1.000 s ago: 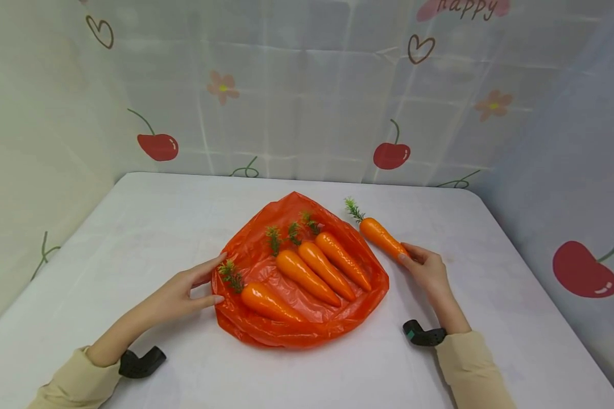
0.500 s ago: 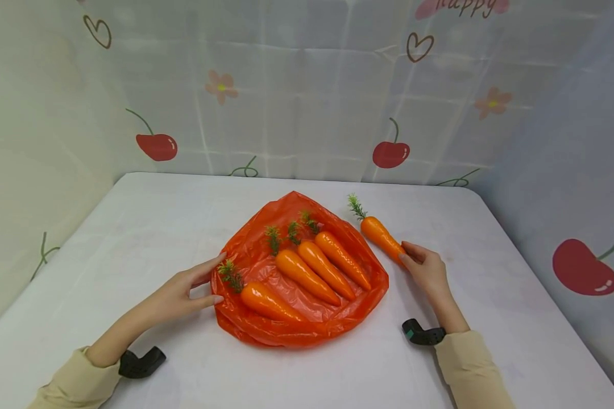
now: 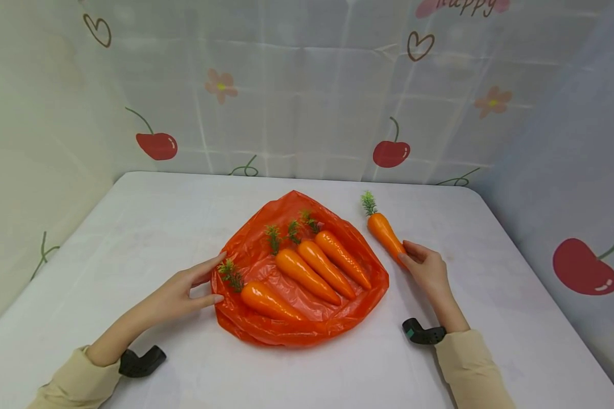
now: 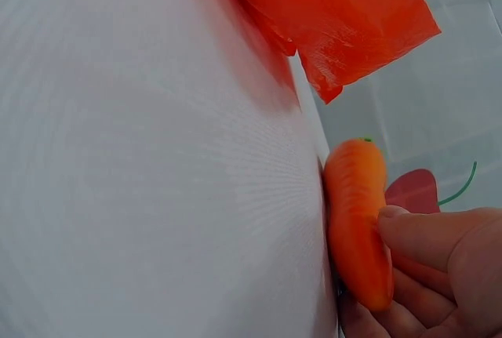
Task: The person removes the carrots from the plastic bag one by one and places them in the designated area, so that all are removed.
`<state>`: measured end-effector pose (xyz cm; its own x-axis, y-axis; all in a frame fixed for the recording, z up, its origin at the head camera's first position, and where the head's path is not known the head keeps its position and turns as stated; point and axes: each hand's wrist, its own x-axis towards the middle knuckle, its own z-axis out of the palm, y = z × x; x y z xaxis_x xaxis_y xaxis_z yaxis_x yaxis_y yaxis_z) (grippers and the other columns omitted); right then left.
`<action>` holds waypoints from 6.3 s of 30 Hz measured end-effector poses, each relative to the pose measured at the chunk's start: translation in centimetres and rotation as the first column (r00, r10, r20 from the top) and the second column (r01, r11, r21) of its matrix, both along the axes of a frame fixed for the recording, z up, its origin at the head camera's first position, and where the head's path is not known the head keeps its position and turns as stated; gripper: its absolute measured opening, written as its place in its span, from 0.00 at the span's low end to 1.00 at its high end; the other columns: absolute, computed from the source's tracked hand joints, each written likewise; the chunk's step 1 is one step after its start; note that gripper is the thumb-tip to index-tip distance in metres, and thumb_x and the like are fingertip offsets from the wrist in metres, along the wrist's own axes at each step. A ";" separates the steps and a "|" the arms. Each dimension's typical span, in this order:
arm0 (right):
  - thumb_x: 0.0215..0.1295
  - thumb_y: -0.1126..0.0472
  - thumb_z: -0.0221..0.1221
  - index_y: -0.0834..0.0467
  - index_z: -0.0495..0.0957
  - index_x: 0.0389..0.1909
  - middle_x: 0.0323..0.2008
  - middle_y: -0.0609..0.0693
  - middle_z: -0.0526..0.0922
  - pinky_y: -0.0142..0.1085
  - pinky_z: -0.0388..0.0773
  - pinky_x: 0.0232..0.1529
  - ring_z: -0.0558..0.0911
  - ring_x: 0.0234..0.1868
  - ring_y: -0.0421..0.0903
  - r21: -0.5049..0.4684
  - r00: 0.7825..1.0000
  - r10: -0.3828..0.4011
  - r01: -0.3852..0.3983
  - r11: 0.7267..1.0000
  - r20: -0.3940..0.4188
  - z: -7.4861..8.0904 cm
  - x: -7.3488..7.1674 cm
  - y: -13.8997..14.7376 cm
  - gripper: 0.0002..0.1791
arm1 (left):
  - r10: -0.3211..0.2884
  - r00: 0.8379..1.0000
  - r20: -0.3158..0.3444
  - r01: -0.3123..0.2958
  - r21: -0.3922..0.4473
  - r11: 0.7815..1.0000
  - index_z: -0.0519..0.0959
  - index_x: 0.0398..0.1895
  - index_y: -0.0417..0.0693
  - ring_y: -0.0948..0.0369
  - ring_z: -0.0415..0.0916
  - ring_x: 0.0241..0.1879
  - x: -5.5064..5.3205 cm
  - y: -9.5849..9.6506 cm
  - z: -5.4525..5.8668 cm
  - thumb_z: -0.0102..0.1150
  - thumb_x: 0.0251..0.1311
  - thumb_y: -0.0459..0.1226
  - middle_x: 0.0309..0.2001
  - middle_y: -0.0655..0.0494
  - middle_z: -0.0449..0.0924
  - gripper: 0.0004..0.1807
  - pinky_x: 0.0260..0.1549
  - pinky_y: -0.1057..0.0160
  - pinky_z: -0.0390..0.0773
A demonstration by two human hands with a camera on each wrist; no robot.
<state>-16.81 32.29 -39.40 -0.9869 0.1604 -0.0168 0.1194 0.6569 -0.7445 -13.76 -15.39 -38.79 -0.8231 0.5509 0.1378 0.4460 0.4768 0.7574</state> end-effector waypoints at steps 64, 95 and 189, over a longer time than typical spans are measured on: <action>0.66 0.60 0.57 0.66 0.69 0.61 0.56 0.61 0.74 0.24 0.73 0.45 0.74 0.55 0.58 -0.122 0.923 0.181 -0.234 0.965 -0.340 6.5 3.7 -7.5 0.24 | -0.007 1.000 -0.016 0.007 0.003 1.000 0.56 0.71 0.45 0.54 0.56 0.66 0.0 0.0 0.0 0.68 0.53 0.41 0.68 0.51 0.57 0.44 0.56 0.53 0.67; 0.58 0.62 0.65 0.57 0.75 0.58 0.53 0.48 0.78 0.41 0.75 0.50 0.76 0.53 0.44 0.048 0.801 0.569 -0.571 0.820 -0.188 1.1 6.8 -16.1 0.25 | -0.003 1.000 -0.029 0.003 -0.002 1.000 0.56 0.71 0.44 0.52 0.57 0.65 0.0 -0.1 0.0 0.68 0.53 0.41 0.68 0.48 0.58 0.44 0.55 0.52 0.67; 0.62 0.59 0.61 0.60 0.70 0.62 0.56 0.55 0.74 0.35 0.76 0.48 0.77 0.51 0.48 -0.396 0.744 0.668 -0.613 0.684 0.001 3.6 6.3 -13.5 0.27 | -0.001 1.000 -0.030 0.001 -0.009 1.000 0.55 0.71 0.42 0.49 0.58 0.64 0.1 0.0 0.1 0.67 0.54 0.40 0.68 0.46 0.58 0.44 0.54 0.50 0.69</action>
